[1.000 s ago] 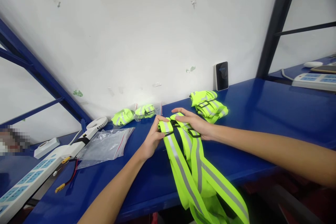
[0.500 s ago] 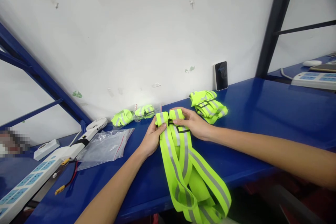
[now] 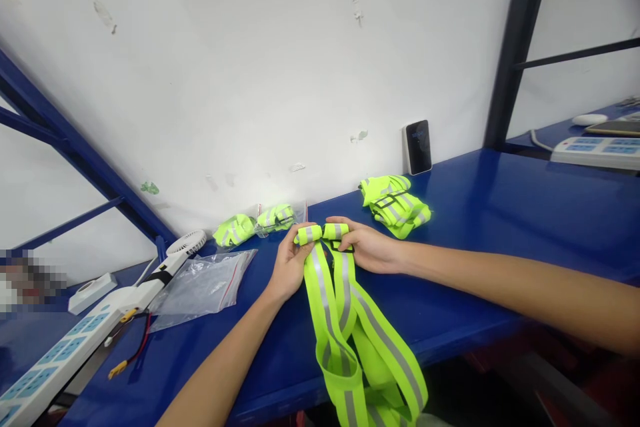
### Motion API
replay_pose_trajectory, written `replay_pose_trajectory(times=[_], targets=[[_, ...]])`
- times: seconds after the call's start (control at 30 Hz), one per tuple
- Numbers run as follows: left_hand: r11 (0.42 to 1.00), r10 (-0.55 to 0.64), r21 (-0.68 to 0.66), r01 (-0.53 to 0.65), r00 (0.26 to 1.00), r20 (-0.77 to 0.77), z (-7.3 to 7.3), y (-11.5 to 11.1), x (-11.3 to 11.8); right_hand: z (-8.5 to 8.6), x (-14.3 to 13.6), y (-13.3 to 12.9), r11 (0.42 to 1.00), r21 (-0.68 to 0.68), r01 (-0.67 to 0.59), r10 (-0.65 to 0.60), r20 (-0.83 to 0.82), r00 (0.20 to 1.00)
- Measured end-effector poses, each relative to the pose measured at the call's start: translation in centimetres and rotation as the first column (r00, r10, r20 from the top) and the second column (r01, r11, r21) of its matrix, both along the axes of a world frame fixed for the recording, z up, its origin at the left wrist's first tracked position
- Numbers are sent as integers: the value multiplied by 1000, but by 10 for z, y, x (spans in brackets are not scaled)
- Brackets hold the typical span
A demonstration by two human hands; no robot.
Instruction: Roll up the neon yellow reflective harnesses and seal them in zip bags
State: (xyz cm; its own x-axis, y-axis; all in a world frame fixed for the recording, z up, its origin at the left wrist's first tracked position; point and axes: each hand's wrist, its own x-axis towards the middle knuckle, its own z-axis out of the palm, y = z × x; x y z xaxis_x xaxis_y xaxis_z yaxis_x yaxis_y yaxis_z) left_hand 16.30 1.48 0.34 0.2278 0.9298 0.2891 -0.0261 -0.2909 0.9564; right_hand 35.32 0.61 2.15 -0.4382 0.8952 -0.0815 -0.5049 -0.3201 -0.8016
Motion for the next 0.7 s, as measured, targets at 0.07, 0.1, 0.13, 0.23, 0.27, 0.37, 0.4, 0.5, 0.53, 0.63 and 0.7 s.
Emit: replay_pose_trajectory(times=[0.07,0.1,0.13,0.23,0.27,0.37,0.4,0.5,0.53,0.63,0.7], targets=[[1000,-6,2,6,1000,20,2,-1,2,2,-1,-2,1000,-11,22,-22,-42,999],[1000,-11,-2,11,999,32,3,-2,3,3,-1,-3,1000,-11,22,-23,-57,998],[1000,-18,-11,18,999,43,4,-2,3,3,-1,-3,1000,-7,12,-13,-69,998],[999,-9,-36,12,997,73,6,-2,5,3,-1,-4,999,31,-44,46,-93,995],[999,6,-40,-2,996,89,7,-2,5,2,-1,-4,997,48,-58,63,-99,993],[997,57,-67,-46,984,170,10,-3,4,1,0,-3,986,122,-111,126,-122,985],[995,70,-84,-55,979,194,12,-3,4,2,1,-2,980,146,-134,152,-124,980],[990,108,-117,-83,969,221,16,-6,3,4,5,0,968,164,-189,201,-63,978],[989,111,-123,-85,970,218,17,-7,3,4,6,1,968,157,-196,202,-25,979],[988,82,-144,-53,977,198,18,-11,3,5,9,2,969,143,-199,187,98,978],[988,49,-151,-20,980,194,18,-14,5,5,9,2,971,148,-187,162,165,973]])
